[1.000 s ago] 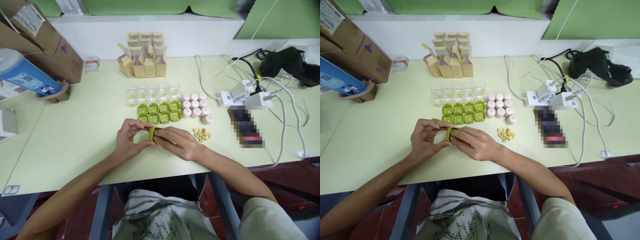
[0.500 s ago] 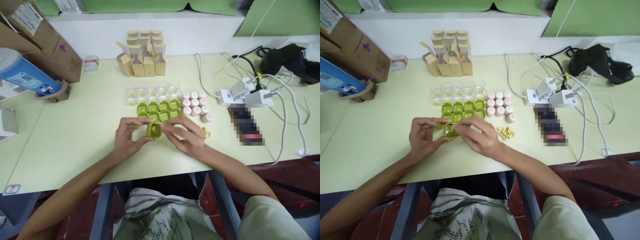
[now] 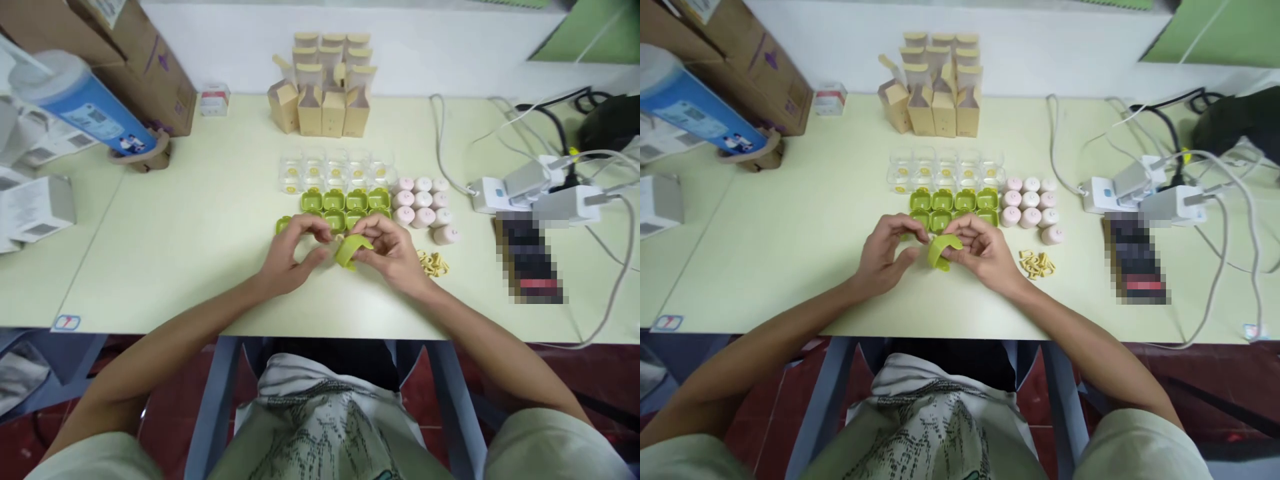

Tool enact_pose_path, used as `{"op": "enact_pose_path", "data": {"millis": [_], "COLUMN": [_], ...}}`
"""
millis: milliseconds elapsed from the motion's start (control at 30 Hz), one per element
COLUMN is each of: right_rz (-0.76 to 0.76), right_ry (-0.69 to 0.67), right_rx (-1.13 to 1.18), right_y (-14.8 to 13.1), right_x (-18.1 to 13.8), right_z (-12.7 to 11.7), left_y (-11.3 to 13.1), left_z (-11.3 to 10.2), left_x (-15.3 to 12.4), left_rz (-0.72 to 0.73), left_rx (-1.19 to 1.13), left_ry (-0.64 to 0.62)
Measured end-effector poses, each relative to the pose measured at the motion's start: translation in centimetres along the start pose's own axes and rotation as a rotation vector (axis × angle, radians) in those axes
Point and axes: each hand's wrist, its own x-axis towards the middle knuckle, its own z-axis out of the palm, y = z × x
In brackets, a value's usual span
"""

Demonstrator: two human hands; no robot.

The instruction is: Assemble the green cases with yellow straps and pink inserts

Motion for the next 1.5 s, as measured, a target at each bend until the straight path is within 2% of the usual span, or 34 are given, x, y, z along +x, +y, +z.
{"op": "enact_pose_path", "data": {"millis": [100,167,400,633,833,1067,1167,1300,1367,1433,1500], "right_rz": [-0.009,-0.003,0.001,0.048,0.049,-0.068,-0.133,-0.137,-0.120,-0.093,-0.065], "right_ry": [-0.031,-0.059,-0.082,-0.049,-0.016,-0.034,0.053,0.114,0.117,0.101,0.098], "right_rx": [-0.058,-0.068,-0.046,-0.042,0.015,0.056,0.007,-0.105,-0.098,-0.058,-0.036], "right_y": [0.0,0.2,0.4,-0.1,0.2,1.3,1.4,1.1,0.8,0.7,0.5], "right_x": [0.0,-0.1,0.0,0.2,0.0,0.0,-0.1,-0.2,-0.3,-0.3,-0.4], "right_z": [0.4,0.7,0.8,0.9,0.9,0.6,0.6,0.7,0.8,1.0,1.1], "left_y": [0.5,0.9,1.0,0.5,0.8,0.6,0.3,0.1,0.2,0.3,0.2], "left_z": [0.0,-0.1,-0.5,-1.1,-1.2,-1.6,-2.1,-2.5,-2.3,-2.3,-2.7], "left_x": [0.5,0.7,1.2,1.4,1.4,1.4,1.3,1.4,1.4,1.4,1.2], "left_rz": [-0.148,-0.212,-0.270,-0.210,-0.235,-0.241,-0.116,0.237,0.352,0.395,0.352], "left_rx": [-0.091,-0.121,-0.156,-0.059,-0.135,-0.103,0.015,0.255,0.363,0.401,0.411], "left_ry": [-0.142,-0.185,-0.282,-0.194,-0.157,-0.085,-0.030,-0.084,-0.095,-0.075,-0.006]}}
